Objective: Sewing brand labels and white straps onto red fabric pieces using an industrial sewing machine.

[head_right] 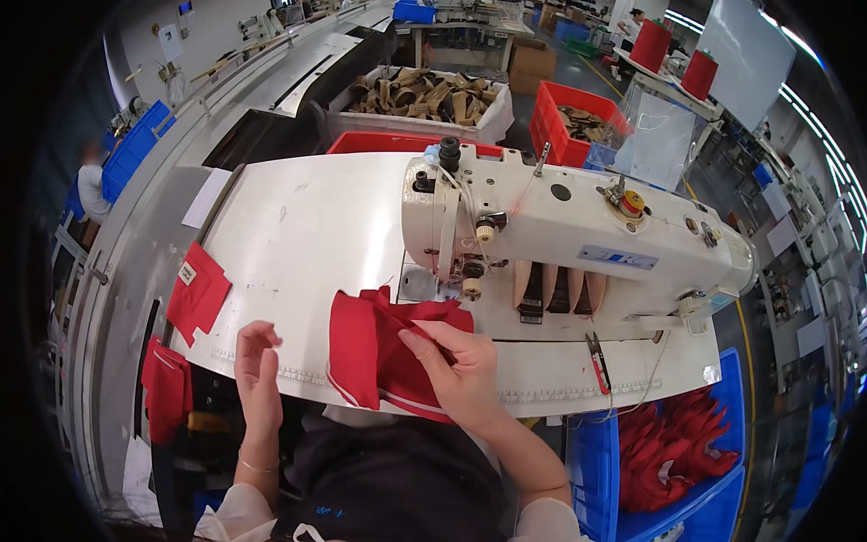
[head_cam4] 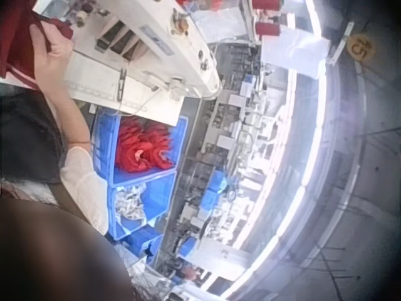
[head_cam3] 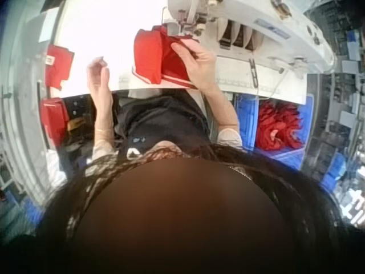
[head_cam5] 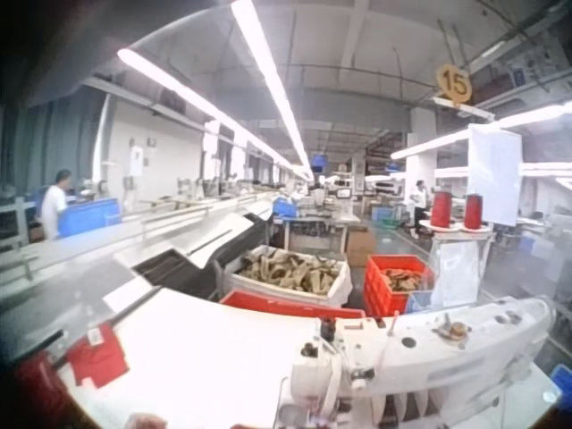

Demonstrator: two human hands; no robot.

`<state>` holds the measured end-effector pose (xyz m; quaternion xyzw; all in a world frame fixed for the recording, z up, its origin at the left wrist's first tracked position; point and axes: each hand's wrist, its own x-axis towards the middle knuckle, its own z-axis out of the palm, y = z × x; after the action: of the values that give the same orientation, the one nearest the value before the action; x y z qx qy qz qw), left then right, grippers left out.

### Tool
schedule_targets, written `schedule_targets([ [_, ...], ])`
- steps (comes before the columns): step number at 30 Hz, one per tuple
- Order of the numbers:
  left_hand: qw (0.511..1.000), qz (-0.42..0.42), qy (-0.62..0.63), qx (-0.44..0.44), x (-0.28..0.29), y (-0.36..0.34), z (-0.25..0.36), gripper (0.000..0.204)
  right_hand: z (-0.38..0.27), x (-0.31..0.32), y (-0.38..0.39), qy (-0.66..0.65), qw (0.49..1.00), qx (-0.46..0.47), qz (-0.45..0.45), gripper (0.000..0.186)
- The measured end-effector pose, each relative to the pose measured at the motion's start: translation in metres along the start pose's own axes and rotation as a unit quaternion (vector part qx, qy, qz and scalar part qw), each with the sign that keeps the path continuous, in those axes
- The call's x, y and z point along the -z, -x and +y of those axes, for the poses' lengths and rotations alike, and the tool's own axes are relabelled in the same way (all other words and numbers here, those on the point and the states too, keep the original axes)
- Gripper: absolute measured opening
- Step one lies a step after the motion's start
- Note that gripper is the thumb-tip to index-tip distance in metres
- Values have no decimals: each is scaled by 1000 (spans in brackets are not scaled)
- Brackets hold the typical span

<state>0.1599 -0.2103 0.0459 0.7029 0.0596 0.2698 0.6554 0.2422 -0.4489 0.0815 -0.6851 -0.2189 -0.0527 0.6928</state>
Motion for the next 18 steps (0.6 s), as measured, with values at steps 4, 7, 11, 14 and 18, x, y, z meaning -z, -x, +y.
schedule_targets([
  [4,973,-192,-76,-100,-41,-37,57,53,-12,9,3,42,996,11,-80,14],
  [7,954,-299,-22,-26,-48,-40,53,39,-22,14,4,44,992,2,-117,16],
  [11,962,-273,-11,-4,-57,-35,53,13,-25,19,4,108,988,52,-98,16],
  [14,960,-280,-34,-5,-59,-39,57,15,-33,21,0,59,994,-12,-90,19],
  [18,962,-267,-55,-29,-62,-41,57,16,-33,22,-11,36,992,-26,-122,19],
])
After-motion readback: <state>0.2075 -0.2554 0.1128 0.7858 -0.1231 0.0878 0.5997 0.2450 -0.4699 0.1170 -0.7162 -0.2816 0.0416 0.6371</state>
